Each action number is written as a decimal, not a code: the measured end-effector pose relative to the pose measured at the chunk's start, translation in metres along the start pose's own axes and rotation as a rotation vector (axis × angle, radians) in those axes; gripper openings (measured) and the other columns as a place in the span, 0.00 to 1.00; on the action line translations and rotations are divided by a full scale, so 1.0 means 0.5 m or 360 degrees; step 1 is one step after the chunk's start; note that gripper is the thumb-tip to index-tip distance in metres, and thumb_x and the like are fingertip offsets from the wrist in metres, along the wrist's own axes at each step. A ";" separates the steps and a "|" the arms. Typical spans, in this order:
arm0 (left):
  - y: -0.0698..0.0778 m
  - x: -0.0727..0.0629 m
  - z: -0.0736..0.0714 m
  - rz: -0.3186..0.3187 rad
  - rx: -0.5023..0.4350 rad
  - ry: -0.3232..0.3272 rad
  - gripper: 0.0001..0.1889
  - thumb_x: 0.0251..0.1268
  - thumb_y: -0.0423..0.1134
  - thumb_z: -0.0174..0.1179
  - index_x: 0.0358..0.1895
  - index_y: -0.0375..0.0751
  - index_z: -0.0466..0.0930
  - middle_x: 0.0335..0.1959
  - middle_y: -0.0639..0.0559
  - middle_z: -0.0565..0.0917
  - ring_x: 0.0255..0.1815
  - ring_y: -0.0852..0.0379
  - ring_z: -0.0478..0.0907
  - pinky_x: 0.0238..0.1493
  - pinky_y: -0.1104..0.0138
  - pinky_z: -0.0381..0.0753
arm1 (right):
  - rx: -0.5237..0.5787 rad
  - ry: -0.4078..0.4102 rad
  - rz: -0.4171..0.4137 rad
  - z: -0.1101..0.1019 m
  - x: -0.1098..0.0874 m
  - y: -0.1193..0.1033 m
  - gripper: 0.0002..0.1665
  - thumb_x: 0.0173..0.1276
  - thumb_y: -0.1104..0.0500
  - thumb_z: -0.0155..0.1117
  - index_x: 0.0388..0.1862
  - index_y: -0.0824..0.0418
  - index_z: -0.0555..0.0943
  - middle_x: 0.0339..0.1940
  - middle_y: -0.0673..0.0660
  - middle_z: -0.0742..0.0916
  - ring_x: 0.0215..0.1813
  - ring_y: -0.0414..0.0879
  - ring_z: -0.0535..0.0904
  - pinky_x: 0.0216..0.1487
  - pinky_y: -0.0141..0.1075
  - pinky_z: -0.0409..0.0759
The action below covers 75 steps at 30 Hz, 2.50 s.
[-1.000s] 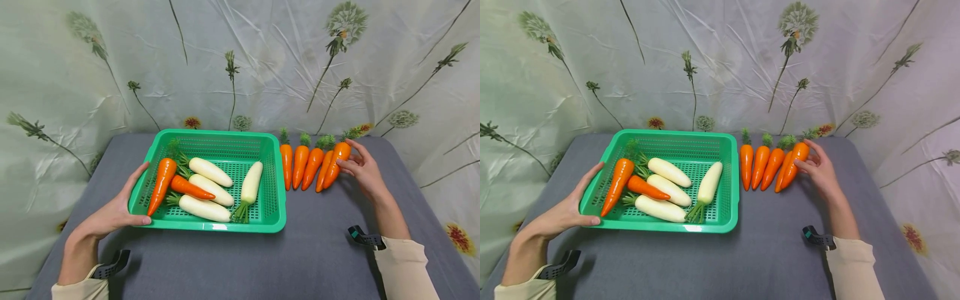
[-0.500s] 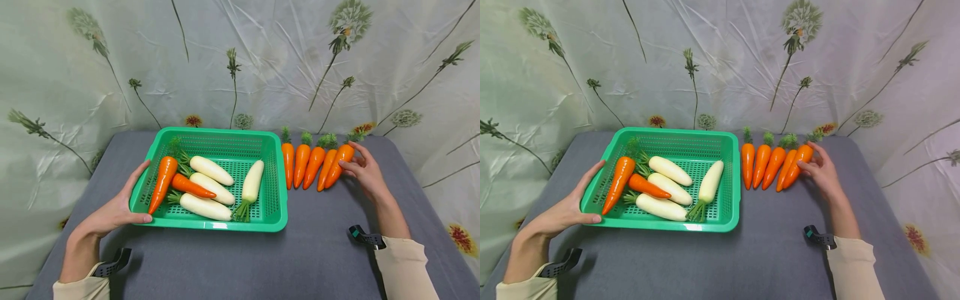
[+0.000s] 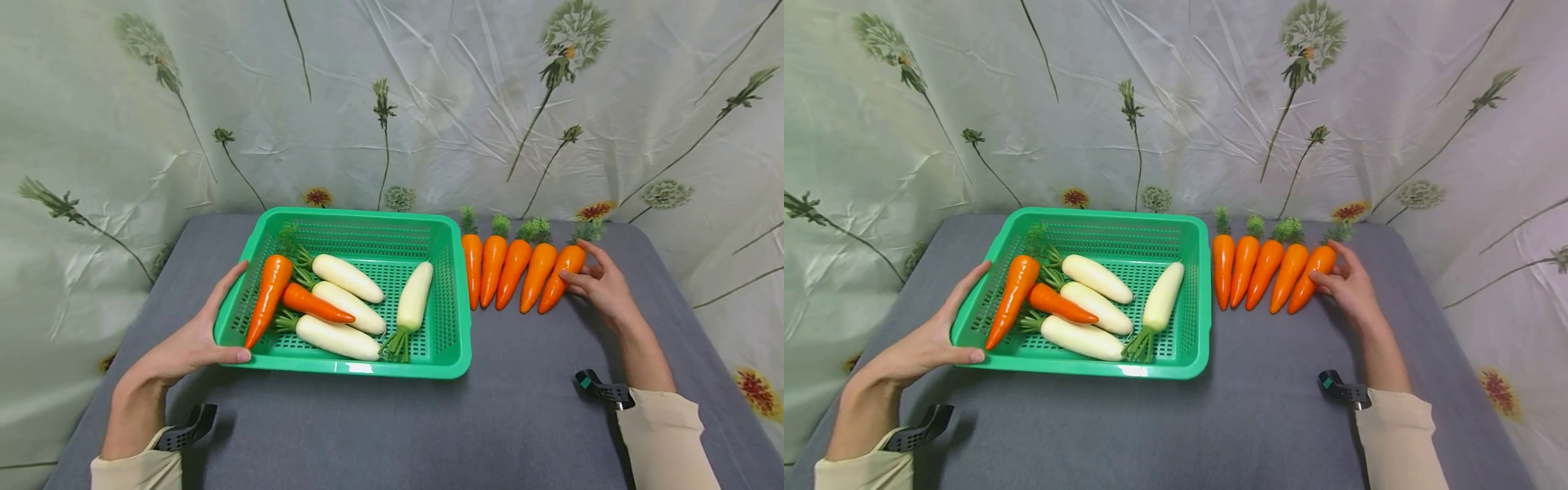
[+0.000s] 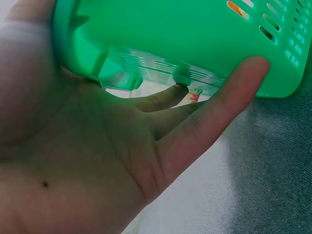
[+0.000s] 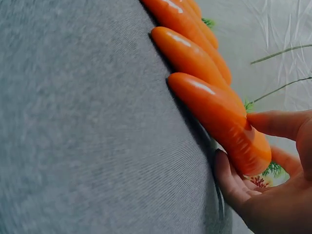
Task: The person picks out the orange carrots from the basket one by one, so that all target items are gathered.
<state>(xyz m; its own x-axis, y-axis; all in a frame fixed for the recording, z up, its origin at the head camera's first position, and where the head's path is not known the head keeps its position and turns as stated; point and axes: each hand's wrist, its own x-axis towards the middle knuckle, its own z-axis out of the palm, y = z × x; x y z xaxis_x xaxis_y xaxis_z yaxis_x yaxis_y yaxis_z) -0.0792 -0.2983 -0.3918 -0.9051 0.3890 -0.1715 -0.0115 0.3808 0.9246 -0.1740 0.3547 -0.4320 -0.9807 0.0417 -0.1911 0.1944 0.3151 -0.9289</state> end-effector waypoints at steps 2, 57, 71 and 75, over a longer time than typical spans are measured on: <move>0.001 0.000 0.001 -0.0003 -0.0009 -0.0002 0.66 0.57 0.29 0.72 0.84 0.73 0.31 0.78 0.37 0.48 0.60 0.66 0.68 0.49 0.71 0.80 | -0.0134 0.0006 0.0015 0.000 0.000 -0.001 0.54 0.77 0.57 0.65 0.88 0.58 0.42 0.59 0.59 0.78 0.41 0.25 0.82 0.44 0.25 0.84; -0.004 -0.006 -0.002 0.0019 -0.0019 0.0011 0.66 0.56 0.29 0.72 0.85 0.72 0.31 0.77 0.40 0.48 0.61 0.66 0.65 0.50 0.73 0.77 | -0.0434 0.0063 -0.0358 0.111 -0.014 -0.154 0.36 0.75 0.46 0.67 0.77 0.56 0.71 0.57 0.47 0.78 0.53 0.28 0.76 0.48 0.23 0.76; -0.008 -0.006 0.003 0.0016 -0.0095 0.0003 0.65 0.57 0.29 0.72 0.85 0.72 0.32 0.78 0.38 0.46 0.62 0.66 0.66 0.51 0.73 0.77 | -0.0404 -0.0229 -0.0480 0.196 -0.013 -0.245 0.30 0.77 0.47 0.66 0.73 0.52 0.75 0.63 0.57 0.80 0.56 0.42 0.79 0.54 0.34 0.79; -0.006 -0.004 0.002 0.0017 -0.0067 0.0008 0.65 0.57 0.29 0.72 0.85 0.72 0.32 0.78 0.38 0.47 0.62 0.65 0.66 0.51 0.73 0.77 | -0.0402 -0.0298 -0.0470 0.215 -0.015 -0.275 0.29 0.77 0.47 0.65 0.73 0.52 0.76 0.65 0.59 0.80 0.60 0.47 0.79 0.59 0.44 0.77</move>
<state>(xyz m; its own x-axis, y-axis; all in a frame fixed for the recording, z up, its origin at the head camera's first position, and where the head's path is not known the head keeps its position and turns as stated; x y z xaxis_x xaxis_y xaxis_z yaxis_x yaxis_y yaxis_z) -0.0770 -0.2996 -0.3947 -0.9073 0.3888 -0.1601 -0.0198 0.3409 0.9399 -0.1912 0.2090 -0.3369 -0.9681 -0.2504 -0.0043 -0.1284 0.5110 -0.8499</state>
